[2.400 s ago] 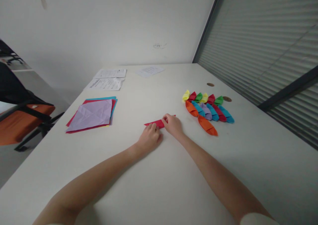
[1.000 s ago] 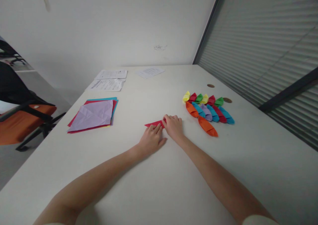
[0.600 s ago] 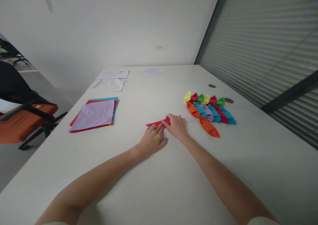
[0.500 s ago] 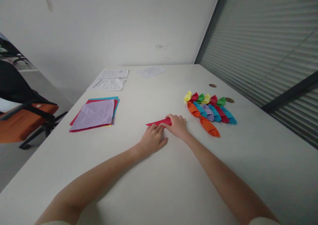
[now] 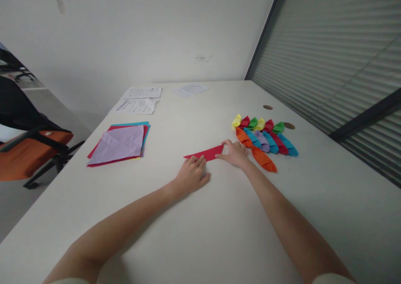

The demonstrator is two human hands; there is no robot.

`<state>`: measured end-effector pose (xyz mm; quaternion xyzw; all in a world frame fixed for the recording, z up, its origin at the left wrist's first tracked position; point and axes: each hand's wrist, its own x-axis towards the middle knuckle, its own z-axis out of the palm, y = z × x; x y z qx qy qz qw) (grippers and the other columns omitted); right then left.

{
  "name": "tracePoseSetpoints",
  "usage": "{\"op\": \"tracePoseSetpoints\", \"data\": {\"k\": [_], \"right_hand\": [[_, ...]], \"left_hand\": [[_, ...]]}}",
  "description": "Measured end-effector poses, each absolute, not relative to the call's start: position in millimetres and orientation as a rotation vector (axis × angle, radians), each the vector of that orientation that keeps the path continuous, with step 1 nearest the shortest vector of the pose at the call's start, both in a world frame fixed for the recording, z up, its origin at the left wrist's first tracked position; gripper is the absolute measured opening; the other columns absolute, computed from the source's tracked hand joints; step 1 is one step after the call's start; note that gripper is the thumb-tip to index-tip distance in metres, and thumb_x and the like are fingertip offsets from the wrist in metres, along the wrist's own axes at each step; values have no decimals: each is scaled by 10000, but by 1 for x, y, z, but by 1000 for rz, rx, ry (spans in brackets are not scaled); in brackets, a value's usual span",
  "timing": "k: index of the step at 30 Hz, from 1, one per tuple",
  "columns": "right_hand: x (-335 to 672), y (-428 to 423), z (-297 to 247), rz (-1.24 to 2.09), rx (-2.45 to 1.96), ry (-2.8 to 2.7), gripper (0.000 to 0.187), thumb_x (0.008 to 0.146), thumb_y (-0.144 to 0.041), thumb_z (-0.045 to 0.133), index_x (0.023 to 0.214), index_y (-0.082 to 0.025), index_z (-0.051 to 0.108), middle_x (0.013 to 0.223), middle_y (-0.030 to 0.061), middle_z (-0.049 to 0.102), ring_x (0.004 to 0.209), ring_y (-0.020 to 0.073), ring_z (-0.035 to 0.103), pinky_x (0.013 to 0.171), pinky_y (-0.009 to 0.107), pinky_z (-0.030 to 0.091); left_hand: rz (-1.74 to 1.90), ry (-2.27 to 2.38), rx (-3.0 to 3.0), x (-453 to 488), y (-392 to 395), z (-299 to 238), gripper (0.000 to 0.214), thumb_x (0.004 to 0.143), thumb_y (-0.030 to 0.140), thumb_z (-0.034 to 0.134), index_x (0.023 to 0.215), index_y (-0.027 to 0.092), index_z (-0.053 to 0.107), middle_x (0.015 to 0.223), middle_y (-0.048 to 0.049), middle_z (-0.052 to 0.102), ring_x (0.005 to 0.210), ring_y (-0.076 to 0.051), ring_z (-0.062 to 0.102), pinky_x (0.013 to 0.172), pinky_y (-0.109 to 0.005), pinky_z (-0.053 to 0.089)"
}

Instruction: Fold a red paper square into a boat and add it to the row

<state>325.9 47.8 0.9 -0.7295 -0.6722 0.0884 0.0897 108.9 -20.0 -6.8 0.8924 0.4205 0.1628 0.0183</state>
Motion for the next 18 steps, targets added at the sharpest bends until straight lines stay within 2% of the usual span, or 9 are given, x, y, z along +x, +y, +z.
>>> {"op": "tracePoseSetpoints", "data": {"k": [3, 5, 9, 13, 15, 18], "right_hand": [[336, 52, 1, 318, -2161, -1974, 662, 680, -615, 720, 1239, -305, 547, 1146, 142, 535, 1095, 379, 501, 888, 503, 381], [341, 57, 1, 395, -2063, -1980, 624, 697, -534, 735, 1241, -292, 550, 1090, 118, 556, 1044, 336, 531, 870, 466, 409], [338, 62, 2, 405, -1758, -1926, 422, 782, -389, 665, 1169, -236, 597, 948, 70, 570, 892, 236, 562, 816, 372, 448], [321, 57, 1, 387, -1611, -2034, 274, 779, -366, 690, 1025, -248, 660, 884, 48, 579, 864, 228, 557, 860, 392, 439], [314, 53, -1, 349, -1630, -2095, 287, 766, -338, 713, 1039, -260, 671, 963, 71, 591, 932, 257, 549, 877, 416, 430], [312, 48, -4, 309, -1614, -2180, 292, 816, -315, 668, 1103, -267, 675, 1128, 98, 578, 1055, 290, 518, 922, 446, 410]], "left_hand": [[514, 1310, 2761, 109, -20, -8, 505, 884, 377, 541, 1267, 48, 561, 1342, -211, 574, 1097, -330, 575, 941, -474, 460], [505, 1315, 2760, 109, -20, -7, 508, 886, 382, 536, 1263, 43, 564, 1345, -209, 572, 1097, -331, 573, 945, -476, 460], [485, 1327, 2770, 110, -21, -6, 511, 889, 389, 530, 1254, 34, 568, 1348, -216, 567, 1100, -334, 565, 937, -476, 464], [483, 1328, 2785, 111, -22, -6, 493, 894, 393, 528, 1245, 49, 571, 1345, -205, 571, 1099, -327, 561, 933, -465, 463], [483, 1340, 2796, 112, -23, -6, 477, 900, 397, 523, 1244, 71, 571, 1354, -187, 568, 1105, -321, 556, 936, -459, 459], [484, 1396, 2790, 111, -21, -3, 390, 911, 381, 515, 1193, 125, 600, 1317, -142, 599, 1110, -303, 549, 934, -438, 453]]}}
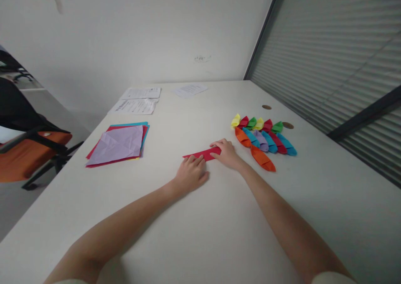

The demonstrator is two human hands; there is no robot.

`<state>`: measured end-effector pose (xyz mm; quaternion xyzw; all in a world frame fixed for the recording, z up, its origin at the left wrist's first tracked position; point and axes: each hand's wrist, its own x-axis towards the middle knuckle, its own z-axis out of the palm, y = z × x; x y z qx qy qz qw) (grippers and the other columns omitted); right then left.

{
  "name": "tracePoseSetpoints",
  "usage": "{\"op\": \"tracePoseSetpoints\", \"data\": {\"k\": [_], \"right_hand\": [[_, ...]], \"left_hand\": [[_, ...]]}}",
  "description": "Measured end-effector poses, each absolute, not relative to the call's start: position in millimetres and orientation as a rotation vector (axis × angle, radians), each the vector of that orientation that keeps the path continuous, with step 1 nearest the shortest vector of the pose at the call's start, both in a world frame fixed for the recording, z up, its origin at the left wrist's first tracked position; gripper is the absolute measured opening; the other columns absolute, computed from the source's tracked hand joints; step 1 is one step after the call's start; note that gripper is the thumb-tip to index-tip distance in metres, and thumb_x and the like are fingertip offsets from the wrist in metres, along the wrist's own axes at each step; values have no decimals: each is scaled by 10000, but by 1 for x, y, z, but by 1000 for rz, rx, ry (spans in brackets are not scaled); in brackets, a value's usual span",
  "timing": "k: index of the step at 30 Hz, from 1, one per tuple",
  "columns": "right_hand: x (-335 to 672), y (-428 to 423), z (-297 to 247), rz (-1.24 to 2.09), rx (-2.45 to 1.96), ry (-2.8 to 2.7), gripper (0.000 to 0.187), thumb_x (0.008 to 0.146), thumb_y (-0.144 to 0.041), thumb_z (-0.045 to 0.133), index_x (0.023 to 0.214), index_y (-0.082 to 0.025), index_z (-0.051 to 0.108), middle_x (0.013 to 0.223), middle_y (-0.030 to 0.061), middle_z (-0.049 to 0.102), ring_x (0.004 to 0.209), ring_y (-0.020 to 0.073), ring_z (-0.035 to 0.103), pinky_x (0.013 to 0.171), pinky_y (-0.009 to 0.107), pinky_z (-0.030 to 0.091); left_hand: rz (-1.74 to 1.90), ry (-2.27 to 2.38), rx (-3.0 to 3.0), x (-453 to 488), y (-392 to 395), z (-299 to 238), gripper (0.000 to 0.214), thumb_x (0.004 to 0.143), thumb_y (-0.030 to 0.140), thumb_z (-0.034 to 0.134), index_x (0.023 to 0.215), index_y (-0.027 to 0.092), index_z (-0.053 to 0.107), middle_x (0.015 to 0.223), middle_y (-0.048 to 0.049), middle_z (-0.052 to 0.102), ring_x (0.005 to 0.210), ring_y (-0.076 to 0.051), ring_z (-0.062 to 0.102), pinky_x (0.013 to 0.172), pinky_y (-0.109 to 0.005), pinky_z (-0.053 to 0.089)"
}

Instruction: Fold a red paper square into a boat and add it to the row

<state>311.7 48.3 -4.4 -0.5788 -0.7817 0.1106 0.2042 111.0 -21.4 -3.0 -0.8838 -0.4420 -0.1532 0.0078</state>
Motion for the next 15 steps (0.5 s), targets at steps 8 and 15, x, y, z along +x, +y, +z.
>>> {"op": "tracePoseSetpoints", "data": {"k": [8, 15], "right_hand": [[309, 41, 10, 512, -1262, -2462, 463, 761, -414, 739, 1198, -288, 657, 1121, 73, 604, 1093, 275, 532, 969, 459, 403], [301, 37, 20, 651, -1058, -2388, 320, 824, -321, 686, 1125, -215, 696, 1075, 73, 575, 964, 193, 607, 908, 352, 489]], "left_hand": [[-409, -1494, -2695, 92, 4, 6, 344, 931, 399, 521, 1187, 193, 621, 1059, -131, 628, 983, -285, 569, 824, -419, 450], [-545, -1421, -2740, 83, 12, 6, 366, 903, 483, 554, 1120, 211, 671, 1047, -123, 614, 956, -265, 576, 847, -409, 435]]}}
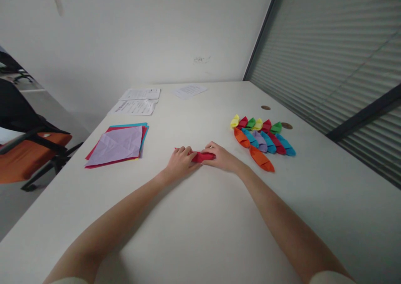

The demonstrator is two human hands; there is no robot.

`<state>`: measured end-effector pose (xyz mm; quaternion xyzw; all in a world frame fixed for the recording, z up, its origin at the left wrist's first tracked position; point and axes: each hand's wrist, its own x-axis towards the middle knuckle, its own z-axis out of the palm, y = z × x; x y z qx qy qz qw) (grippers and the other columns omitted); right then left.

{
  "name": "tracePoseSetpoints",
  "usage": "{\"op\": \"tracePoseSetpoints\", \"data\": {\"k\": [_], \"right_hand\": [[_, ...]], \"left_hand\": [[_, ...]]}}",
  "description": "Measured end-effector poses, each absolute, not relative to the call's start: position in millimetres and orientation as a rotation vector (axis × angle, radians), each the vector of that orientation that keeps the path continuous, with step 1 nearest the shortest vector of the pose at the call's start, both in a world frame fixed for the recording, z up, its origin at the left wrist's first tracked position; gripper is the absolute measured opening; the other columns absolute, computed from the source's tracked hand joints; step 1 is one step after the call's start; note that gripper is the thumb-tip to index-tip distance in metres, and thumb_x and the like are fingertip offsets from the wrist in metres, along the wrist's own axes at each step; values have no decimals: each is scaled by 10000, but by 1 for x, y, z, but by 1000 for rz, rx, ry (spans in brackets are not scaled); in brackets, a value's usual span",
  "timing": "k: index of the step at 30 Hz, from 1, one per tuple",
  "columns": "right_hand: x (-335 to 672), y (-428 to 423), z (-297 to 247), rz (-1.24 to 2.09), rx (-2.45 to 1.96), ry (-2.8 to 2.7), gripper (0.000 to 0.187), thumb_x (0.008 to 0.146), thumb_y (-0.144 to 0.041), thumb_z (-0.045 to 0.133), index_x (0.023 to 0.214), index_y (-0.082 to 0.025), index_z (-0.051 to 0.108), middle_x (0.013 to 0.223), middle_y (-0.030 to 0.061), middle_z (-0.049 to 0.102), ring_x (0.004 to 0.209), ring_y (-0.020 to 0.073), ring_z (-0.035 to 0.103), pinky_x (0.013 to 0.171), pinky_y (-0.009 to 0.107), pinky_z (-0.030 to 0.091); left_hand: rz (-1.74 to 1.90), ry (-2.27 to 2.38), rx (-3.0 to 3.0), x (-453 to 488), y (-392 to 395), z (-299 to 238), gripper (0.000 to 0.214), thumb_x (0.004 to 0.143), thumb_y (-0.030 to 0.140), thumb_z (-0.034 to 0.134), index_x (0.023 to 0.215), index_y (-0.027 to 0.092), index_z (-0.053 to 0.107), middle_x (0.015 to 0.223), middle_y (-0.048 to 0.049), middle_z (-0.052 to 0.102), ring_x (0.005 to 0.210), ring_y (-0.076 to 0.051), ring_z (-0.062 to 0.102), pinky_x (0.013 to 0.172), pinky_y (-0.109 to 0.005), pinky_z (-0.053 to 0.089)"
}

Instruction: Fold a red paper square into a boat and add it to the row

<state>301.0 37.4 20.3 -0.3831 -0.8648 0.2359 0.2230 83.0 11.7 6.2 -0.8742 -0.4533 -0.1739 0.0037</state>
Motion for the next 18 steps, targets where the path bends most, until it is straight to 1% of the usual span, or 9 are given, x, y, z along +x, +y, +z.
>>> {"op": "tracePoseSetpoints", "data": {"k": [3, 5, 7, 8, 10, 12, 13, 15, 18], "right_hand": [[298, 37, 25, 686, -1013, -2272, 302, 829, -382, 683, 1070, -203, 710, 1064, 74, 575, 968, 192, 613, 902, 347, 501], [296, 36, 32, 659, -976, -2146, 366, 827, -431, 676, 1118, -208, 691, 1096, 85, 576, 1003, 200, 604, 902, 349, 502], [293, 35, 40, 593, -973, -1973, 479, 824, -481, 663, 1226, -223, 633, 1173, 103, 567, 1057, 212, 584, 902, 357, 497], [291, 35, 45, 583, -989, -1879, 508, 831, -507, 641, 1259, -236, 609, 1206, 108, 568, 1067, 214, 580, 890, 358, 499], [287, 34, 52, 681, -1042, -1729, 516, 847, -558, 590, 1252, -239, 610, 1168, 104, 609, 988, 200, 610, 843, 355, 510], [283, 34, 56, 887, -1084, -1650, 510, 843, -587, 572, 1177, -210, 652, 1020, 89, 673, 868, 184, 641, 790, 344, 522], [281, 33, 57, 981, -1092, -1629, 494, 827, -587, 591, 1118, -196, 677, 950, 81, 693, 828, 181, 649, 774, 340, 526], [276, 31, 56, 1078, -1091, -1606, 422, 773, -551, 668, 973, -183, 715, 874, 71, 719, 799, 186, 660, 763, 336, 529], [270, 29, 53, 1091, -1086, -1591, 303, 701, -470, 744, 791, -181, 719, 809, 58, 733, 758, 189, 662, 732, 331, 522]], "left_hand": [[-604, -1462, -2769, 81, 16, 8, 267, 910, 357, 559, 1095, 214, 688, 1027, -115, 638, 929, -246, 590, 859, -403, 426], [-777, -1546, -2800, 80, 20, 12, 206, 901, 275, 552, 992, 204, 723, 943, -105, 660, 894, -234, 600, 850, -392, 423], [-1190, -1719, -2808, 81, 24, 17, 202, 881, 296, 577, 834, 181, 737, 815, -85, 662, 821, -222, 609, 809, -372, 433], [-1490, -1834, -2788, 82, 25, 21, 235, 862, 350, 609, 772, 170, 732, 757, -71, 656, 779, -217, 611, 778, -360, 441], [-2220, -2045, -2683, 86, 25, 29, 333, 785, 476, 685, 720, 152, 726, 690, -51, 656, 726, -218, 616, 724, -349, 457], [-2803, -2089, -2596, 91, 23, 37, 370, 694, 497, 770, 792, 141, 744, 756, -66, 699, 768, -225, 635, 755, -365, 477], [-2955, -2101, -2547, 94, 21, 40, 374, 666, 481, 798, 801, 136, 750, 774, -73, 711, 774, -222, 640, 760, -362, 483], [-3078, -2132, -2532, 97, 16, 44, 357, 657, 449, 815, 809, 131, 758, 806, -85, 725, 779, -212, 646, 763, -349, 489], [-3113, -2179, -2550, 99, 12, 46, 322, 679, 418, 808, 806, 126, 763, 817, -91, 730, 768, -198, 644, 749, -328, 489]]}}
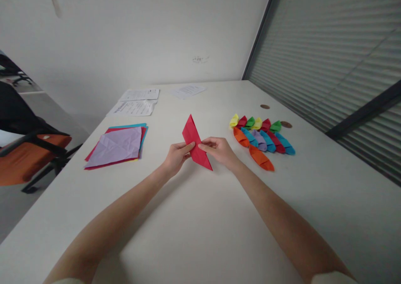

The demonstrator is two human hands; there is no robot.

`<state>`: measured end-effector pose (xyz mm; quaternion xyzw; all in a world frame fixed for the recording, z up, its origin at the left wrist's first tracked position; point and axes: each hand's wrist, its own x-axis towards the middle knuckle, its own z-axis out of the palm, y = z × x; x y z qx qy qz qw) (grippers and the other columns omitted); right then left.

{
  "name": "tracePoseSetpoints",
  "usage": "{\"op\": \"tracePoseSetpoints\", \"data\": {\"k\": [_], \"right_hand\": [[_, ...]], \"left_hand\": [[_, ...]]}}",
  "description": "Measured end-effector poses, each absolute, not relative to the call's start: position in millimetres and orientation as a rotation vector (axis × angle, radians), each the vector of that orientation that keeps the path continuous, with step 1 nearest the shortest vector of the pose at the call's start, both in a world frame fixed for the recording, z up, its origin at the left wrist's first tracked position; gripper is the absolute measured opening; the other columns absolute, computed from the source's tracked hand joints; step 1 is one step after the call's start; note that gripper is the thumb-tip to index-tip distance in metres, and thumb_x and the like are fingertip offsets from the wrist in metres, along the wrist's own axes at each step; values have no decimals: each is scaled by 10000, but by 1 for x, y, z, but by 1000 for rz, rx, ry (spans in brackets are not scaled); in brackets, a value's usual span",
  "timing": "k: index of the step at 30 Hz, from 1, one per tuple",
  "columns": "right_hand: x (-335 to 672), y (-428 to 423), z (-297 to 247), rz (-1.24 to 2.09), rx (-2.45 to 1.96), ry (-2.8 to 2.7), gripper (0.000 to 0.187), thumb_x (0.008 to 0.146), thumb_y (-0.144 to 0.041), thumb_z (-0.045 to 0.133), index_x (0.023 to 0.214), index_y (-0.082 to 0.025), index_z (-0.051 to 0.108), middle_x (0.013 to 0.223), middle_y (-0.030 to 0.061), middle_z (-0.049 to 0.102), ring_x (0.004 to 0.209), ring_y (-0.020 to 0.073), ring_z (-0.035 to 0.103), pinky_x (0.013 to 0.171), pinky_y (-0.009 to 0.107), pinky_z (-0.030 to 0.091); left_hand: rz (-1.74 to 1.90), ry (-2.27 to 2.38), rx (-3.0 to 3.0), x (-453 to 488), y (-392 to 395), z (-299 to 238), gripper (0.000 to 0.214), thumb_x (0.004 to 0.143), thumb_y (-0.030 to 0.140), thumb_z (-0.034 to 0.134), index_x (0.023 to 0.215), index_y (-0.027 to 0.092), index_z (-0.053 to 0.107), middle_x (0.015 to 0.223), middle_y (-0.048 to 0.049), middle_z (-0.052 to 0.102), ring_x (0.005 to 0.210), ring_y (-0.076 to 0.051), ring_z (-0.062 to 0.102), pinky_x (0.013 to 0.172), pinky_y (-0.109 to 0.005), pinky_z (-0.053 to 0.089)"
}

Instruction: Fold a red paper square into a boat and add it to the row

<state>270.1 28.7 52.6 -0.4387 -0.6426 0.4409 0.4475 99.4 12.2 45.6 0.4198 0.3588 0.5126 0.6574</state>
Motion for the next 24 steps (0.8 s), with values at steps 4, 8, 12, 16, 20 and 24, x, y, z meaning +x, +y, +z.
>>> {"op": "tracePoseSetpoints", "data": {"k": [4, 8, 12, 16, 20, 24], "right_hand": [[267, 26, 52, 1162, -1096, -1533, 246, 668, -419, 750, 704, -181, 699, 720, 35, 717, 686, 172, 648, 675, 312, 514], [268, 26, 54, 1210, -1116, -1483, 243, 650, -409, 753, 686, -177, 688, 660, 14, 689, 637, 151, 621, 630, 291, 498], [268, 27, 54, 1217, -1113, -1464, 255, 644, -417, 751, 699, -176, 688, 673, 17, 694, 638, 150, 618, 621, 285, 483], [267, 27, 52, 1172, -1105, -1482, 240, 659, -408, 741, 704, -180, 685, 693, 22, 700, 660, 160, 622, 641, 293, 484], [268, 24, 52, 847, -1141, -1581, 182, 765, -371, 669, 717, -195, 675, 695, 21, 676, 644, 162, 598, 630, 297, 480], [268, 18, 52, 232, -1101, -1863, 181, 887, -270, 560, 762, -222, 682, 745, 48, 633, 752, 194, 579, 733, 336, 479]], "left_hand": [[1144, 817, 933, 99, 12, 44, 289, 697, 393, 801, 786, 122, 755, 769, -81, 713, 738, -184, 633, 720, -311, 490], [1167, 821, 948, 99, 13, 43, 303, 721, 417, 779, 681, 124, 713, 673, -47, 668, 676, -160, 609, 685, -299, 487], [1174, 796, 991, 98, 14, 43, 317, 737, 433, 766, 746, 118, 738, 756, -70, 709, 737, -179, 639, 747, -322, 495], [1164, 814, 995, 97, 16, 40, 336, 743, 451, 756, 757, 116, 744, 756, -77, 715, 740, -184, 648, 746, -328, 499], [1221, 902, 1040, 98, 16, 40, 369, 722, 388, 786, 990, 141, 729, 896, -75, 727, 810, -177, 655, 769, -325, 506], [1227, 853, 1020, 104, 13, 42, 598, 685, 293, 823, 1229, 174, 605, 1162, -116, 678, 997, -217, 652, 869, -388, 524]]}}
